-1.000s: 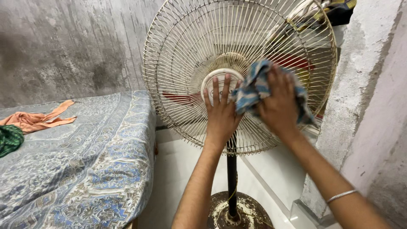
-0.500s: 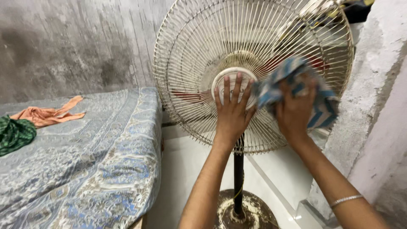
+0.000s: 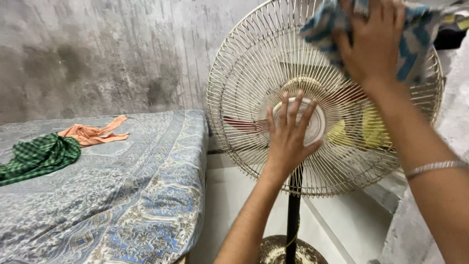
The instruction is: The person wipes the metal cage of a standing fan using a cloth. They hold the fan steady with one hand while cleaning the bars and central hub with the other. The person rotates the fan head to access different sections of the cage.
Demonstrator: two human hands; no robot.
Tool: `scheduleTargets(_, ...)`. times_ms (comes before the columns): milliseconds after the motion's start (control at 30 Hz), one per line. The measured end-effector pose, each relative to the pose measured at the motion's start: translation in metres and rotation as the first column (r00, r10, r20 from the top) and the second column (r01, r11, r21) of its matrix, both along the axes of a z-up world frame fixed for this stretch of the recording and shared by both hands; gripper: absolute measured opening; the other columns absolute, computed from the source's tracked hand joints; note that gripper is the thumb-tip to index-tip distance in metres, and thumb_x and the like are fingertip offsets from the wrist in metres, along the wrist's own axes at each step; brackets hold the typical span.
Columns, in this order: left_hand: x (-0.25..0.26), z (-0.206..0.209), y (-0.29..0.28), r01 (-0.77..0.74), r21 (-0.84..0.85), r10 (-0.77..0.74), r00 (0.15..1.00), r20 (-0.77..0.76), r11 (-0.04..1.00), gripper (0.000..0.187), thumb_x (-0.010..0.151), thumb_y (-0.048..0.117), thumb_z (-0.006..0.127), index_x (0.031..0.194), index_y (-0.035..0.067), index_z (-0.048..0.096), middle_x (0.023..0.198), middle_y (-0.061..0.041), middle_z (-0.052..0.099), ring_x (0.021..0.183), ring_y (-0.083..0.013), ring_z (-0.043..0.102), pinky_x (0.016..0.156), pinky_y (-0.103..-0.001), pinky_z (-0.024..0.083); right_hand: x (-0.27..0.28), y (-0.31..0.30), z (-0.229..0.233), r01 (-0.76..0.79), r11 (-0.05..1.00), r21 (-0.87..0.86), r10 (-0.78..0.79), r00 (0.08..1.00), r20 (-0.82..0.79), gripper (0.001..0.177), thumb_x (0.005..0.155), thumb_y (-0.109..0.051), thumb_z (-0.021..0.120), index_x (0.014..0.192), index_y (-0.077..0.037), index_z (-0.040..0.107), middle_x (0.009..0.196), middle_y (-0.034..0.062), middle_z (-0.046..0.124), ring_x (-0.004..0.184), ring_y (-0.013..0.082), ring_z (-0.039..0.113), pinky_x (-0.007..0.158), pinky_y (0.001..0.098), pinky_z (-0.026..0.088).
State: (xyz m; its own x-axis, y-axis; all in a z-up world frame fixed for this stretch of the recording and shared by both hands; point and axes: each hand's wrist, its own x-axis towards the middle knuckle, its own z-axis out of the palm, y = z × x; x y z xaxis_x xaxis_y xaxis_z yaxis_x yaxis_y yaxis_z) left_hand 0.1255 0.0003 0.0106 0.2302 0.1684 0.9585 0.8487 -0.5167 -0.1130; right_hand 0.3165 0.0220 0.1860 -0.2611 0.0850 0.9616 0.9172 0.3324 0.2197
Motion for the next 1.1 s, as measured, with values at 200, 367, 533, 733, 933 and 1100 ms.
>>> scheduleTargets(200, -0.003, -0.011, 0.01, -0.03, -0.039, 0.029, 0.999, -0.026, 0.999, 0.097, 0.079, 0.063, 0.079, 0.155, 0.027, 0.031, 0.164, -0.016, 0.024, 0.162, -0.035, 0.013, 0.13, -0.071, 0.012, -0.009, -0.01, -0.1, -0.035, 0.999, -0.007, 0.036, 0.953, 0.3, 0.05, 0.101, -0.032, 0.067, 0.148, -0.018, 0.061, 0.172, 0.0182, 0.035, 0.162, 0.0342, 0.021, 0.132, 0.058, 0.015)
scheduleTargets(367, 0.001, -0.01, 0.001, -0.05, -0.028, 0.049, 0.998, -0.025, 0.998, 0.105, 0.077, 0.067, 0.077, 0.16, 0.026, 0.026, 0.165, -0.011, 0.025, 0.16, -0.032, 0.015, 0.129, -0.07, 0.015, 0.034, 0.001, -0.083, 0.239, 0.97, 0.04, -0.237, 0.901, 0.364, 0.016, 0.09, -0.028, 0.07, 0.103, -0.019, 0.074, 0.156, 0.0193, 0.05, 0.15, 0.036, 0.038, 0.128, 0.0499, 0.023)
scheduleTargets(533, 0.001, -0.007, -0.002, -0.072, -0.028, 0.071, 0.997, -0.032, 0.997, 0.106, 0.074, 0.067, 0.078, 0.16, 0.032, 0.027, 0.165, -0.008, 0.022, 0.159, -0.0319, 0.015, 0.129, -0.07, 0.018, 0.082, 0.039, -0.042, 0.107, 0.992, -0.071, -0.119, 0.973, -0.198, 0.03, 0.106, -0.026, 0.052, 0.11, 0.001, 0.065, 0.132, 0.0298, 0.057, 0.129, 0.0424, 0.048, 0.124, 0.0569, 0.029)
scheduleTargets(733, -0.006, -0.005, -0.001, -0.079, -0.062, 0.074, 0.994, -0.086, 0.995, 0.114, 0.071, 0.063, 0.084, 0.161, 0.025, 0.024, 0.169, -0.008, 0.015, 0.159, -0.032, 0.009, 0.127, -0.07, 0.015, 0.017, 0.0, -0.163, 0.233, 0.967, 0.103, -0.246, 0.958, 0.146, 0.052, 0.098, -0.033, 0.062, 0.14, -0.003, 0.069, 0.15, 0.0334, 0.046, 0.145, 0.0451, 0.037, 0.123, 0.0596, 0.02)
scheduleTargets(933, -0.038, 0.0, -0.009, 0.009, -0.097, -0.019, 0.995, -0.103, 0.995, 0.124, 0.067, 0.053, 0.085, 0.162, 0.012, 0.017, 0.171, -0.012, 0.012, 0.16, -0.0339, 0.008, 0.131, -0.06, 0.013, 0.005, -0.043, -0.177, 0.102, 0.989, -0.104, -0.067, 0.954, 0.292, 0.034, 0.091, -0.035, 0.069, 0.116, -0.012, 0.063, 0.168, 0.0172, 0.038, 0.159, 0.0324, 0.027, 0.131, 0.057, 0.017)
scheduleTargets(1100, -0.086, -0.046, -0.028, 0.032, -0.094, -0.029, 0.999, 0.027, 0.995, 0.109, 0.085, 0.042, 0.08, 0.165, 0.006, 0.016, 0.173, -0.015, 0.016, 0.162, -0.0354, 0.008, 0.129, -0.055, 0.014, -0.045, -0.042, -0.106, -0.018, 1.0, 0.015, 0.015, 0.99, 0.142, 0.053, 0.112, -0.028, 0.062, 0.159, -0.003, 0.059, 0.17, 0.0236, 0.033, 0.163, 0.0391, 0.023, 0.132, 0.0579, 0.016)
